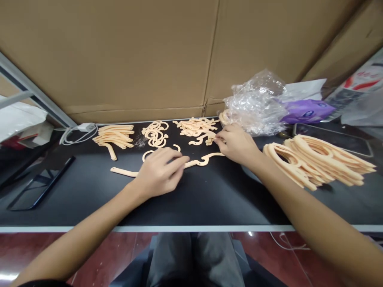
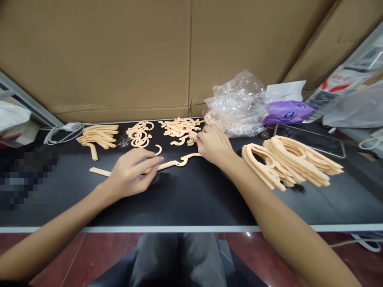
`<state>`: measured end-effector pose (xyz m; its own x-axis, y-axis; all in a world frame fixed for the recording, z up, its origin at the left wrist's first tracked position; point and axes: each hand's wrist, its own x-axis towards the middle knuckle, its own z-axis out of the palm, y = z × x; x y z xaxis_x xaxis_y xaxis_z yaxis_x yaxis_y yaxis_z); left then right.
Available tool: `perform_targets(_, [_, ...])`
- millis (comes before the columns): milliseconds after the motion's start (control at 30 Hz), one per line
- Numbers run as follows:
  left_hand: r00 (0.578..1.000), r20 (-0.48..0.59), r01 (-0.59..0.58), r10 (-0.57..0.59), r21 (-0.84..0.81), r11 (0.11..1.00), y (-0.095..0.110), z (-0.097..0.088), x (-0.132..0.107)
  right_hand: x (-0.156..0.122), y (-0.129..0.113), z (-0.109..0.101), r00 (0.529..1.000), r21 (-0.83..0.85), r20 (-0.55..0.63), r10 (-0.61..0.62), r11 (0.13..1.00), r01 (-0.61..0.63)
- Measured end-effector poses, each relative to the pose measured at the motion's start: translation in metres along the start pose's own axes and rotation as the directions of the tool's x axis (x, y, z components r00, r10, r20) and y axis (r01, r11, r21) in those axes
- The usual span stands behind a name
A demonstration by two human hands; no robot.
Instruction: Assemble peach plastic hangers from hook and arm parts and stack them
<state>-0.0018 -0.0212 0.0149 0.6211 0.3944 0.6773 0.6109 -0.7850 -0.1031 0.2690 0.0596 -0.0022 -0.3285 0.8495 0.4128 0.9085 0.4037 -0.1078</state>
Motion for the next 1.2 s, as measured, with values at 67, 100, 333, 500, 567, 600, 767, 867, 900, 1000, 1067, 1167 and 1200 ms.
perform_targets(67, [0.99,-0.095,0.111,-0.106,0.048,0.993,-0.003,-0.02,-0.017,0.001,-0.002,-0.005,0.999,-0.005,-0.036,0.004,1.0,-0.004])
perform_targets(100, [0.976,-0.13,0.186,-0.173,0.091,0.978,-0.005,-0.031,-0.03,0.001,-0.004,-0.008,0.998,-0.007,-0.056,0.004,1.0,-0.005])
perform_targets(333, [0.801,0.169,0.508,-0.574,0.315,0.802,-0.018,-0.081,-0.119,0.001,-0.019,-0.023,0.99,0.235,-0.133,0.042,0.972,-0.01])
perform_targets(500, [0.763,0.239,0.554,-0.6,0.237,0.798,-0.017,-0.096,-0.138,0.0,-0.024,-0.02,1.0,0.359,-0.012,0.011,0.933,-0.006])
perform_targets(567, [0.762,0.184,0.576,-0.621,0.245,0.78,-0.014,-0.099,-0.138,-0.001,-0.025,-0.018,0.998,0.403,0.051,-0.036,0.915,0.012])
perform_targets(600, [0.76,0.163,0.585,-0.629,0.249,0.772,-0.012,-0.1,-0.138,-0.001,-0.026,-0.017,0.995,0.421,0.081,-0.064,0.907,0.024])
perform_targets(767, [0.744,0.152,0.617,-0.65,0.215,0.757,-0.006,-0.102,-0.136,-0.004,-0.031,-0.011,0.968,0.466,0.189,-0.165,0.883,0.06])
perform_targets(867, [0.725,0.146,0.651,-0.674,0.176,0.738,-0.001,-0.106,-0.135,-0.005,-0.031,-0.009,0.964,0.473,0.206,-0.17,0.879,0.054])
perform_targets(900, [0.709,0.141,0.675,-0.691,0.151,0.722,0.002,-0.108,-0.134,-0.005,-0.031,-0.009,0.963,0.477,0.211,-0.171,0.877,0.051])
perform_targets(1000, [0.622,0.054,0.78,-0.781,0.035,0.624,0.012,-0.114,-0.129,-0.006,-0.032,-0.009,0.958,0.492,0.219,-0.184,0.869,0.055])
perform_targets(1067, [0.524,-0.063,0.846,-0.849,-0.073,0.528,0.016,-0.117,-0.122,-0.007,-0.035,-0.01,0.956,0.495,0.216,-0.199,0.866,0.068])
perform_targets(1167, [0.382,-0.281,0.822,-0.88,-0.332,0.463,0.013,-0.115,-0.107,-0.008,-0.039,-0.011,0.954,0.497,0.207,-0.219,0.863,0.091])
perform_targets(1200, [0.337,-0.382,0.741,-0.861,-0.457,0.493,0.011,-0.114,-0.099,-0.009,-0.04,-0.011,0.953,0.498,0.204,-0.225,0.862,0.096])
